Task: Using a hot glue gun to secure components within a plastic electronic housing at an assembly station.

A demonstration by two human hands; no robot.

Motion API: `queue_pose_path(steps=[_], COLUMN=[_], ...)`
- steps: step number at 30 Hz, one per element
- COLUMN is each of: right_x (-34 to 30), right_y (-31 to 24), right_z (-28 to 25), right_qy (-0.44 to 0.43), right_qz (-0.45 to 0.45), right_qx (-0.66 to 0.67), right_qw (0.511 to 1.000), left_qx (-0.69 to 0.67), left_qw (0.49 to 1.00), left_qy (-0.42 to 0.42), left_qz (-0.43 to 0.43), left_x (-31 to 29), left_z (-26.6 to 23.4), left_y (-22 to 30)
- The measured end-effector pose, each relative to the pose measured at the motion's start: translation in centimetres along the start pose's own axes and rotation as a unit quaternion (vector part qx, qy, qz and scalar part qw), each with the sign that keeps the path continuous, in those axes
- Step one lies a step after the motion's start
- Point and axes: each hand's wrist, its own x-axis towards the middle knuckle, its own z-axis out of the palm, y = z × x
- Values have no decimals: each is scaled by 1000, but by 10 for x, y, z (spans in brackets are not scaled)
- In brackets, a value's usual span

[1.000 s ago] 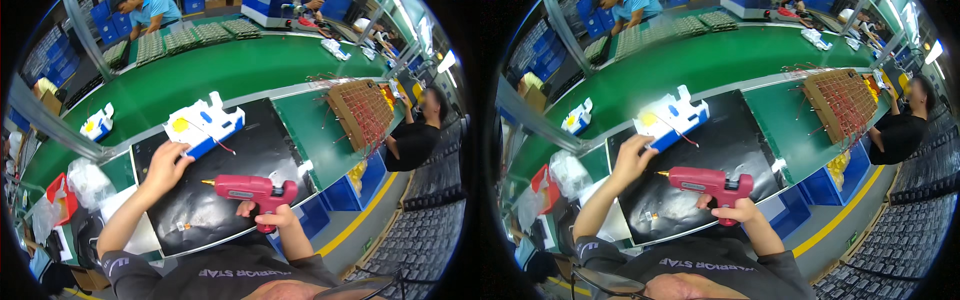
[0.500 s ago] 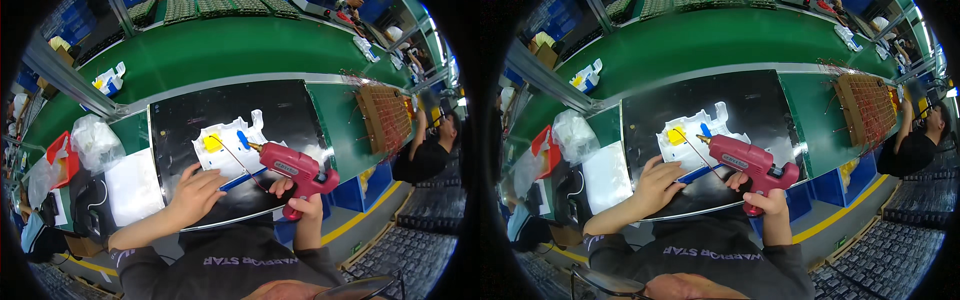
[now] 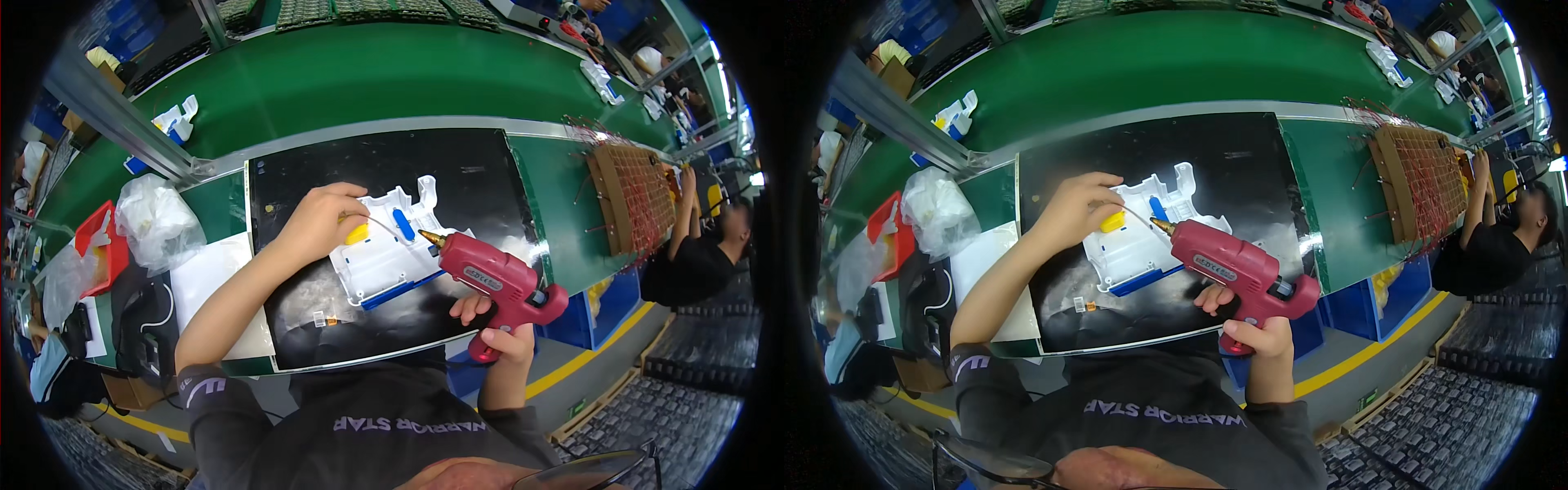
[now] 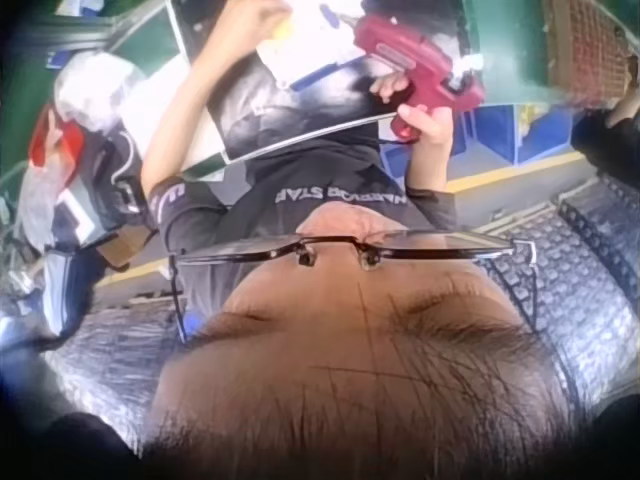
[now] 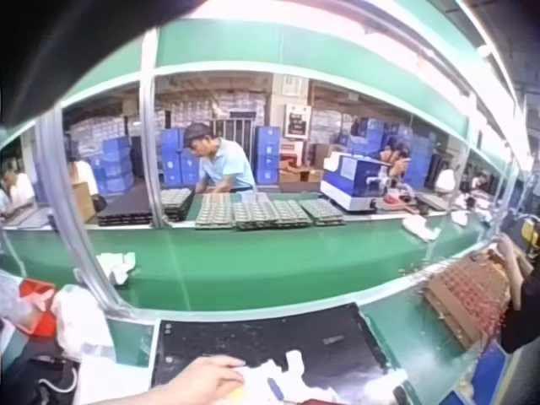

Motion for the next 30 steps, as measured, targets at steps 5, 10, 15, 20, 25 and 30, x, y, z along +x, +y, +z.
queue_pose_path(steps=[5, 10, 15, 20, 25, 30], right_x=[-6, -2, 6, 20, 33, 36], right_y=[-6, -5, -8, -15, -11, -7], right_z=[7, 2, 11, 17, 23, 27], right_qy=[57, 17, 3, -16, -35, -22], right_qz=[6, -11, 10, 71, 141, 171], right_qx=[-22, 4, -34, -164, -299, -303], right_qw=[998, 1000, 999, 984, 943, 937], left_qx=[-201, -326, -476, -552, -552, -560], left_qw=[968, 905, 809, 764, 778, 777], left_qy=[50, 67, 129, 101, 88, 64], left_qz=[-139, -265, -320, -317, -287, -280], left_x=[3, -1, 0, -9, -15, -16], left_z=[11, 12, 19, 29, 37, 39], left_y=[-19, -19, -4, 5, 5, 1])
